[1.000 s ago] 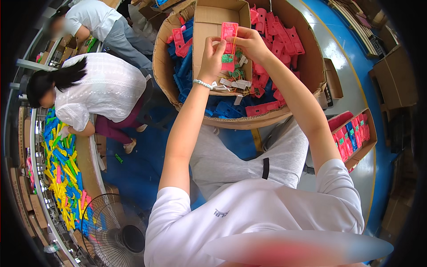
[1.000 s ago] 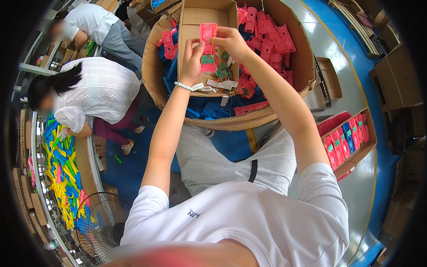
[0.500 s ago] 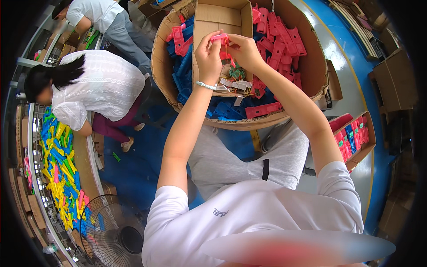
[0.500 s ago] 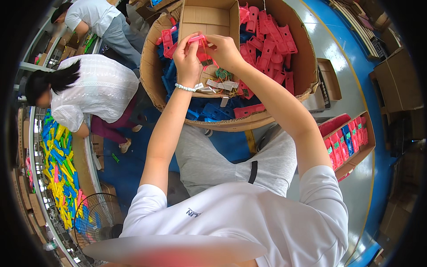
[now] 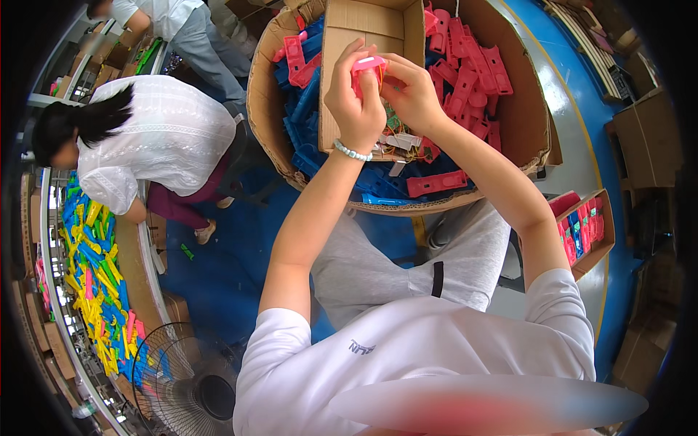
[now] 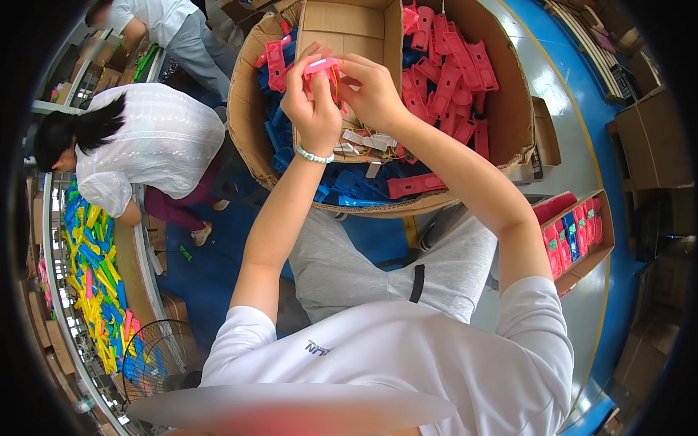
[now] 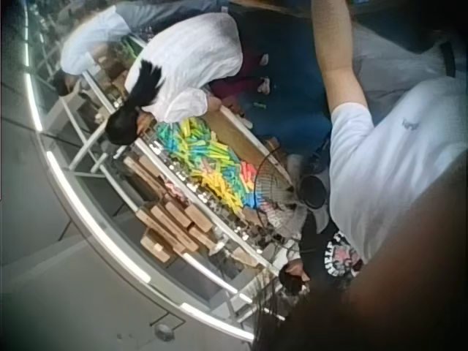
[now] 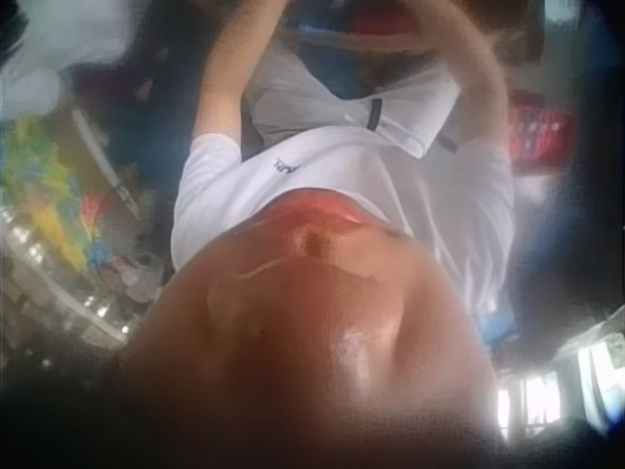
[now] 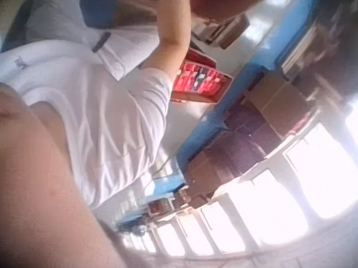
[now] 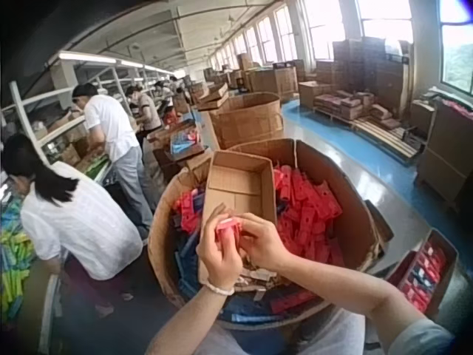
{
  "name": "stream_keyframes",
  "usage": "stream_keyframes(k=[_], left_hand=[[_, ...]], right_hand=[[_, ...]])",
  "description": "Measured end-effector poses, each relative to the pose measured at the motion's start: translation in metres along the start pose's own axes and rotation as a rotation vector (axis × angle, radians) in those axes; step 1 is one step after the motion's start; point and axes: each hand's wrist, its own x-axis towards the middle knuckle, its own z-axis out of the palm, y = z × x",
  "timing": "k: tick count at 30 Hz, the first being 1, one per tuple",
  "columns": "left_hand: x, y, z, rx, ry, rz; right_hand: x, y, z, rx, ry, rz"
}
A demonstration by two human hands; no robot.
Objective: The person assembles electronic components and wiring into pink and blue plastic housings by hand.
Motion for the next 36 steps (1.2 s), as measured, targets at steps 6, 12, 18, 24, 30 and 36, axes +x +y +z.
stream_keyframes(k=[6,12,18,24,30,36], left_hand=[[0.000,0.011,0.014,-0.121,0.007,0.002],[0.005,0.026,0.021,-0.091,-0.181,-0.173],[0.000,0.065,-0.005,-0.101,-0.587,-0.282],[-0.080,0.091,-0.046,0.267,-0.950,-0.098],[-0.113,0.096,-0.044,0.599,-0.728,0.045],[-0.119,0.084,-0.026,0.579,-0.712,0.021]], right_hand=[[-0.003,-0.013,-0.003,-0.123,0.076,-0.028],[0.004,0.002,-0.024,-0.396,0.106,-0.110],[-0.021,-0.084,-0.136,-0.177,0.585,0.011],[-0.235,-0.121,-0.300,-0.084,1.099,0.114],[-0.445,-0.069,-0.429,-0.195,1.790,0.522],[-0.508,-0.061,-0.560,-0.707,1.909,0.573]])
